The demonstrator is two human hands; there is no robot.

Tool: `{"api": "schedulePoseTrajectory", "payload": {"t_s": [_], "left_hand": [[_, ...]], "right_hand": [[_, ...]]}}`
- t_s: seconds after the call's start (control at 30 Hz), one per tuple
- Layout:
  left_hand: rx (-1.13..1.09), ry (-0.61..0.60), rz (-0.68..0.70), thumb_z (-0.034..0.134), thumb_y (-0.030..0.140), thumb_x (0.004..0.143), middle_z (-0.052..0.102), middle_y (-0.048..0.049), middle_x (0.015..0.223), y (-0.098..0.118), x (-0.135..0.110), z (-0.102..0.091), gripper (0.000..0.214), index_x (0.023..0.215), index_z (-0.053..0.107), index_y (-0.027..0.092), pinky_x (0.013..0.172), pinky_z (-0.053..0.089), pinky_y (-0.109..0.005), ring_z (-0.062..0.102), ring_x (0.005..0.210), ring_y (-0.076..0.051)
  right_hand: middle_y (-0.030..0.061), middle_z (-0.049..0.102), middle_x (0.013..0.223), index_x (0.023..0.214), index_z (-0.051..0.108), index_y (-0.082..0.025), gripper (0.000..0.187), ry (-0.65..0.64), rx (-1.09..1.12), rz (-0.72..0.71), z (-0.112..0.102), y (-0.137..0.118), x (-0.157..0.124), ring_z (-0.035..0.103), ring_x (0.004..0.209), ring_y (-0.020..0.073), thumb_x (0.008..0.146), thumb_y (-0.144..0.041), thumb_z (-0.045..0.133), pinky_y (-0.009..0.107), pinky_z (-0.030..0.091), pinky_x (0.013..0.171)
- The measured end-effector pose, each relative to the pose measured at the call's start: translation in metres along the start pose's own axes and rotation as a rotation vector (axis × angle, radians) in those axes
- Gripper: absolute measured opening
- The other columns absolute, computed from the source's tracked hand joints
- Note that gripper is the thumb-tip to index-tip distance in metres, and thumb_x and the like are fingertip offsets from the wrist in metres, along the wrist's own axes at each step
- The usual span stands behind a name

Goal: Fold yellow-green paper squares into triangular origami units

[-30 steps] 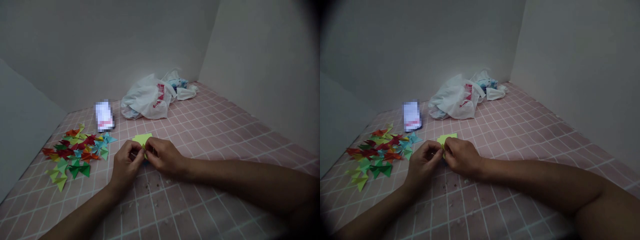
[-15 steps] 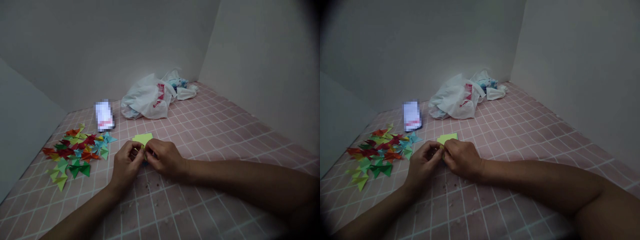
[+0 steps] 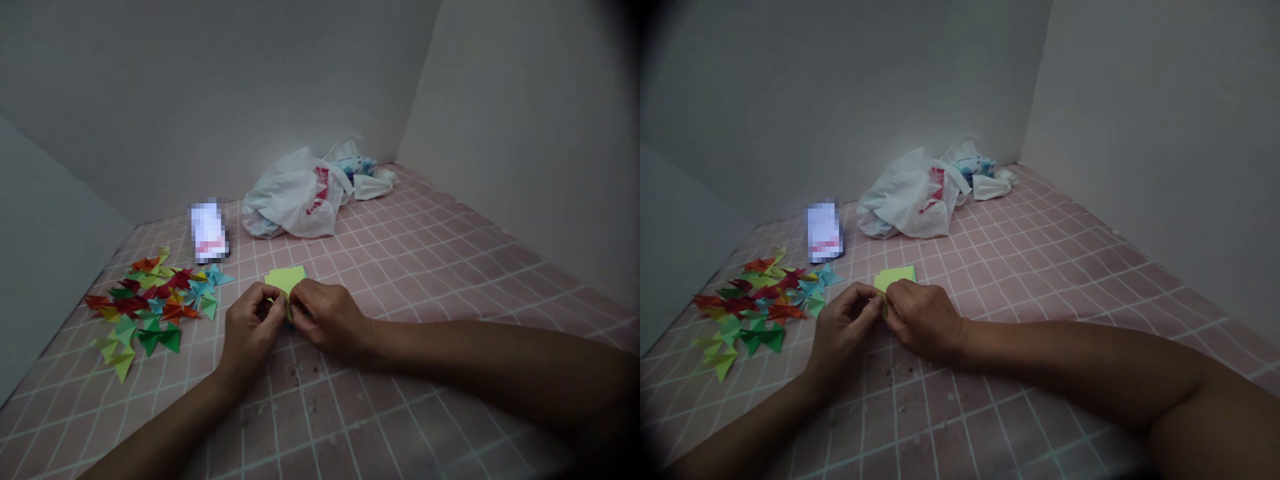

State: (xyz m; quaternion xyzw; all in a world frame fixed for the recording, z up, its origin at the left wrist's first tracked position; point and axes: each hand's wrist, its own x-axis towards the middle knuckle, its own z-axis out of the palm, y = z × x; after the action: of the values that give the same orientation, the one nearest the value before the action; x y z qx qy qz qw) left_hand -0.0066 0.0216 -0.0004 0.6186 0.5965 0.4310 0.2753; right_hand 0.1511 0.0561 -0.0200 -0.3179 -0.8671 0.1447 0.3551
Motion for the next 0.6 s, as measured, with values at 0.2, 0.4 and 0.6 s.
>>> {"api": "schedulePoseTrajectory", "payload": {"t_s": [0.2, 0.4, 0.6], "left_hand": [[-0.151, -0.055, -0.074, 0.059, 0.031, 0.087, 0.061, 0.0011, 0.069, -0.0004, -0.0014, -0.0005, 0.014, 0.083, 0.063, 0.018, 0.053, 0.044, -0.023, 0.056, 0.060, -0.012], [-0.159, -0.035, -0.071, 0.062, 0.031, 0.085, 0.062, 0.0009, 0.070, -0.0039, 0.0005, 0.0007, 0.013, 0.082, 0.063, 0.018, 0.053, 0.046, -0.023, 0.058, 0.058, -0.012], [-0.174, -0.009, -0.098, 0.063, 0.029, 0.083, 0.060, 0.0029, 0.062, 0.0003, 0.0001, 0.0016, 0.012, 0.078, 0.062, 0.018, 0.050, 0.045, -0.022, 0.056, 0.053, -0.011]], "right_hand": [[0.0072, 0.063, 0.075, 0.081, 0.054, -0.016, 0.020, 0.012, -0.029, -0.025, -0.0001, 0.0003, 0.0001, 0.054, 0.066, 0.0158, 0.096, -0.020, 0.042, 0.029, 0.035, 0.059], [0.0070, 0.064, 0.075, 0.080, 0.055, -0.015, 0.019, 0.031, -0.044, -0.021, -0.0002, 0.0008, 0.0002, 0.055, 0.066, 0.0157, 0.095, -0.019, 0.044, 0.029, 0.034, 0.058], [0.0073, 0.063, 0.075, 0.081, 0.054, -0.016, 0.021, 0.021, -0.056, -0.081, 0.0004, 0.0002, -0.0006, 0.053, 0.066, 0.0156, 0.096, -0.019, 0.041, 0.029, 0.035, 0.058]]}}
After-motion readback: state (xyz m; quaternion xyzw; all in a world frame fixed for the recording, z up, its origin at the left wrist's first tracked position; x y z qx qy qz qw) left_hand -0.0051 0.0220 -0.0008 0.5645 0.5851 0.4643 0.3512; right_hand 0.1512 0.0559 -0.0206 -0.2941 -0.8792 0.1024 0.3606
